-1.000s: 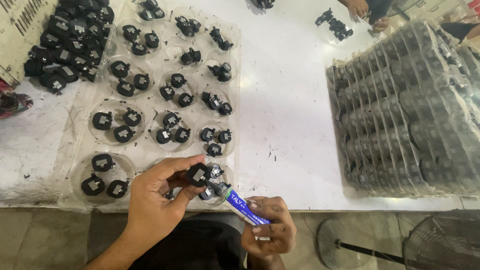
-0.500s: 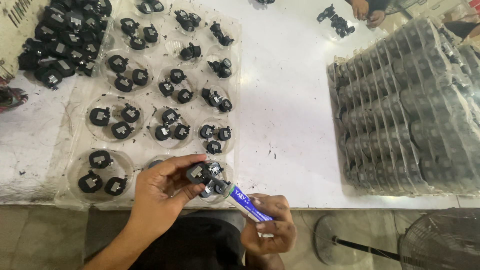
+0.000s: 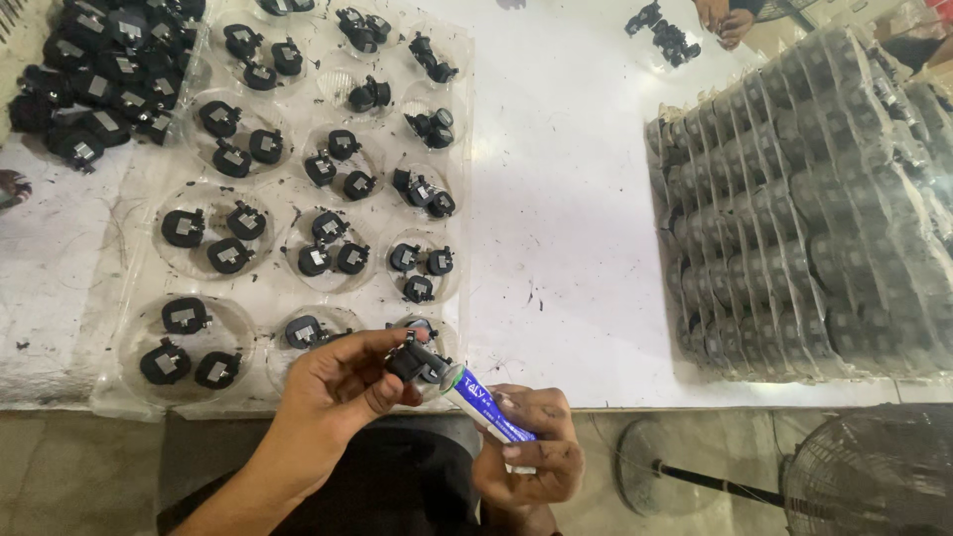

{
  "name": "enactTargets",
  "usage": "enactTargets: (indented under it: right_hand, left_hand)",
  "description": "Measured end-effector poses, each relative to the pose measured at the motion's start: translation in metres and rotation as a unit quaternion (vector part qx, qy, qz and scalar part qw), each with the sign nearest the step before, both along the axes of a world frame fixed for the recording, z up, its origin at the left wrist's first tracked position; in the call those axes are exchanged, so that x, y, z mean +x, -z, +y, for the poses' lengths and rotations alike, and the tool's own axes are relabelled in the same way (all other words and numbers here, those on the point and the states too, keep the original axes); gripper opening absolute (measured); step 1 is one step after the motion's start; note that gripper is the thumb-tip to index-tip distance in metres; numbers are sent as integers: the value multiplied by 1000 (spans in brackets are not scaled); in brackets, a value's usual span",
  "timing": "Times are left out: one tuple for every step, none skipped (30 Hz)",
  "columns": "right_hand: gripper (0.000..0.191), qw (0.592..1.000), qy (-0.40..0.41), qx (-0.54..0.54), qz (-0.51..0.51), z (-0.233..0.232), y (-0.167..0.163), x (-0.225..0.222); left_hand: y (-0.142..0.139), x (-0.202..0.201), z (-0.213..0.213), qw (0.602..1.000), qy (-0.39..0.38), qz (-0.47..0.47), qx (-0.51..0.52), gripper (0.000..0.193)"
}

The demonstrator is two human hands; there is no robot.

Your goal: The person sits at a workbench and applies glue from a tube onto small black plastic components, placing each glued component into a plastic tray. They occasionally wipe the glue tube with a cloth and pick new components one at a time from the trays.

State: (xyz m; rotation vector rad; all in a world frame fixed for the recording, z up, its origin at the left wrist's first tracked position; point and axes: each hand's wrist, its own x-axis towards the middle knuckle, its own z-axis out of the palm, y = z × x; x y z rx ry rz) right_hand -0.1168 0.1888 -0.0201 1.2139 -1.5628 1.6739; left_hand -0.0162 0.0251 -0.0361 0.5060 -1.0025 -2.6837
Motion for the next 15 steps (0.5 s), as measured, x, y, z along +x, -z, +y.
enactTargets:
  right_hand:
    - [27, 1000, -2, 2, 5, 0, -1, 0]
    - [28, 1000, -1, 0, -1, -1, -1, 0]
    - [29, 1000, 0, -2, -8, -1, -2, 0]
    - [30, 1000, 0, -4, -14, -1, -2, 0]
    - [31, 1000, 1, -2, -23, -1, -2, 0]
    - [32, 999, 2, 0, -32, -2, -3, 1]
    - [33, 999, 2, 2, -40, -2, -3, 1]
    - [34, 999, 4, 7, -42, -2, -4, 1]
    - [35, 999, 5, 13, -43, -2, -5, 1]
    - [36, 999, 6, 18, -44, -1, -6, 1]
    - [36, 999, 1, 18, -50, -1, -7, 1]
    - [36, 998, -4, 18, -55, -1, -7, 1]
    - [37, 998, -10, 17, -61, 0, -8, 1]
    - [37, 998, 4, 38, -57, 1, -8, 1]
    - [38, 997, 17, 60, -53, 4, -9, 1]
  left_hand:
    - [1, 0, 0, 1000, -6, -2, 8, 45]
    - [2, 0, 0, 1000, -11, -5, 16, 44]
    - [3, 0, 0, 1000, -9, -6, 18, 44]
    - [5, 0, 0, 1000, -6, -7, 21, 44]
    - [6, 0, 0, 1000, -3, -8, 22, 44]
    - [7, 0, 0, 1000, -1, 0, 30, 44]
    - [8, 0, 0, 999, 2, 7, 38, 44]
    - [9, 0, 1, 999, 4, 16, 46, 44]
    - [9, -1, 0, 999, 2, 19, 51, 44]
    - [9, 0, -1, 998, 0, 22, 56, 44]
    - [9, 0, -1, 998, -1, 24, 62, 45]
    - [8, 0, -1, 998, 5, 30, 64, 44]
    - [6, 1, -2, 997, 11, 35, 65, 43]
    - [4, 1, -3, 997, 17, 40, 67, 43]
    - [3, 0, -3, 996, 17, 40, 73, 41]
